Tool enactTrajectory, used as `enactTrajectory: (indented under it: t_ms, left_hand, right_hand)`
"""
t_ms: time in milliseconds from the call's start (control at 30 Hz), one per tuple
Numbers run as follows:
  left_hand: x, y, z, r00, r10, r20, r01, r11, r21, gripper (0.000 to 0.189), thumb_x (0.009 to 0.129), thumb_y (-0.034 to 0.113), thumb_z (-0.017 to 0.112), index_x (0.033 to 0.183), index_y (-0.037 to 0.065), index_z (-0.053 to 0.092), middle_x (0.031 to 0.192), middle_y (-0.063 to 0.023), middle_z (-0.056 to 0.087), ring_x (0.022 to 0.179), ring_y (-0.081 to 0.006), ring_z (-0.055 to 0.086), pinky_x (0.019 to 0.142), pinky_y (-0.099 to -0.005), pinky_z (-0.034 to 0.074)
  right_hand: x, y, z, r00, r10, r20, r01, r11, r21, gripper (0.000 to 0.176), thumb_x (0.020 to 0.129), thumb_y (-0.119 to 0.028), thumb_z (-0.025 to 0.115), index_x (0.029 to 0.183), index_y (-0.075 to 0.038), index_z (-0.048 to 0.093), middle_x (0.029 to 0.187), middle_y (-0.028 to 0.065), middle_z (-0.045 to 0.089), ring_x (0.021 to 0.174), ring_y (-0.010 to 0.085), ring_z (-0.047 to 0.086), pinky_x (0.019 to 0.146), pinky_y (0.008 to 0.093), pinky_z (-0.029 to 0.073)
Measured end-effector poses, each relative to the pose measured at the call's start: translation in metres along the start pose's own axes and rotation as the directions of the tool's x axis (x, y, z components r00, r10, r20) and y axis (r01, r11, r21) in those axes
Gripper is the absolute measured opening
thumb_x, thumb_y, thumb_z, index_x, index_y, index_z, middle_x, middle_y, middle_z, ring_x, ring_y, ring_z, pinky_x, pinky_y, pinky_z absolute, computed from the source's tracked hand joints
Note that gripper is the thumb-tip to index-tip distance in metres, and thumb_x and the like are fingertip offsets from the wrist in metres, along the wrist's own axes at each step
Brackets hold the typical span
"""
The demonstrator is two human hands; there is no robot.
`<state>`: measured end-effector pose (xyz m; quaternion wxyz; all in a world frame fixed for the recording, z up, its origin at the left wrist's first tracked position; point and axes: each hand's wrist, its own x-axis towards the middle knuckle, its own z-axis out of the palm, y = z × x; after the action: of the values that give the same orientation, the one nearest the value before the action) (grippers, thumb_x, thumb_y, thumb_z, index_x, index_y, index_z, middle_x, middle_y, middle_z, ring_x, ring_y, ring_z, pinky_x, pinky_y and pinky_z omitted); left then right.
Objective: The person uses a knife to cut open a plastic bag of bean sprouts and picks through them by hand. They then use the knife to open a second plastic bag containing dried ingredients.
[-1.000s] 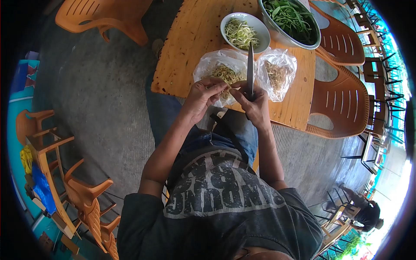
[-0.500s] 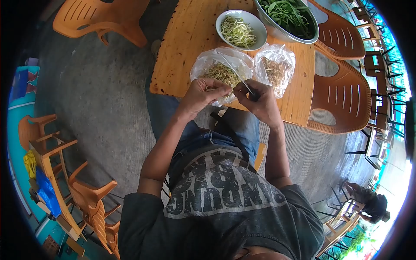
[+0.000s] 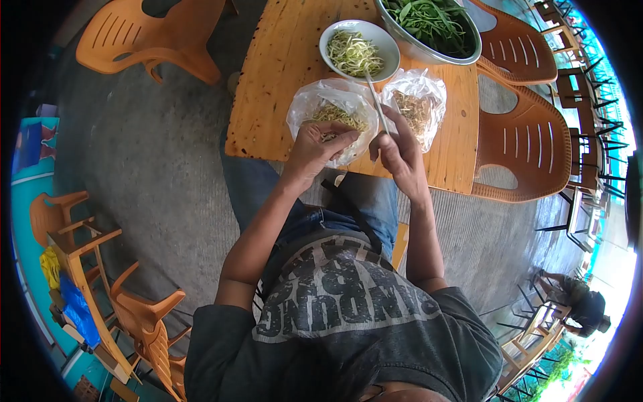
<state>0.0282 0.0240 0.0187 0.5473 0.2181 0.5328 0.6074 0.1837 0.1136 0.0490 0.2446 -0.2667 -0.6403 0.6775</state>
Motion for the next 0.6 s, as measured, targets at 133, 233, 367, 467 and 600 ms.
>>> enactTrajectory:
  t_ms: [133,233,367,467,600]
  left_hand:
    - [0.010,-0.004,0.014,0.999,0.038,0.003,-0.038,0.997,-0.065,0.014,0.083,0.013,0.070,0.090,0.001,0.068,0.069,0.0029,0.060,0.055,-0.0002,0.044,0.049,-0.0173,0.033]
    - [0.015,-0.003,0.024,0.998,0.029,0.050,-0.025,0.996,-0.081,0.014,0.083,0.013,0.069,0.090,0.001,0.068,0.067,0.0037,0.058,0.055,0.0003,0.042,0.048,-0.0172,0.031]
    - [0.022,-0.008,0.030,0.997,-0.004,0.072,0.003,1.000,0.005,0.014,0.084,0.013,0.069,0.089,0.000,0.068,0.067,0.0017,0.060,0.058,-0.0006,0.047,0.051,-0.0176,0.036]
    - [0.023,-0.005,0.037,0.995,0.060,0.078,-0.066,0.995,0.074,0.015,0.083,0.014,0.069,0.086,-0.001,0.069,0.070,-0.0014,0.064,0.064,-0.0030,0.054,0.057,-0.0198,0.042]
    - [0.026,-0.011,0.041,0.983,0.168,0.075,-0.182,0.949,0.259,0.015,0.081,0.014,0.070,0.085,0.000,0.069,0.074,-0.0038,0.067,0.070,-0.0056,0.058,0.065,-0.0227,0.046]
  right_hand:
    - [-0.011,0.001,-0.009,0.992,0.119,0.045,-0.118,0.993,-0.018,0.042,0.098,-0.027,0.048,0.133,-0.006,0.041,0.071,0.0000,0.053,0.064,0.0035,0.044,0.056,0.0180,0.034]
    - [-0.016,0.009,-0.014,0.995,0.099,0.018,-0.100,0.995,0.007,0.039,0.098,-0.027,0.048,0.131,-0.007,0.044,0.072,-0.0005,0.053,0.066,0.0036,0.044,0.056,0.0183,0.034]
    - [-0.020,0.014,-0.022,0.997,0.070,-0.019,-0.070,0.997,0.022,0.035,0.098,-0.024,0.048,0.129,-0.007,0.046,0.071,-0.0009,0.052,0.067,0.0049,0.047,0.060,0.0187,0.036]
    - [-0.023,0.013,-0.027,0.995,0.091,-0.031,-0.090,0.995,0.034,0.033,0.098,-0.023,0.048,0.127,-0.007,0.047,0.071,-0.0011,0.052,0.066,0.0052,0.047,0.060,0.0189,0.037]
    - [-0.024,0.015,-0.031,0.994,0.088,-0.061,-0.087,0.996,0.016,0.028,0.098,-0.023,0.048,0.121,-0.006,0.049,0.068,-0.0020,0.051,0.064,0.0047,0.046,0.058,0.0190,0.037]
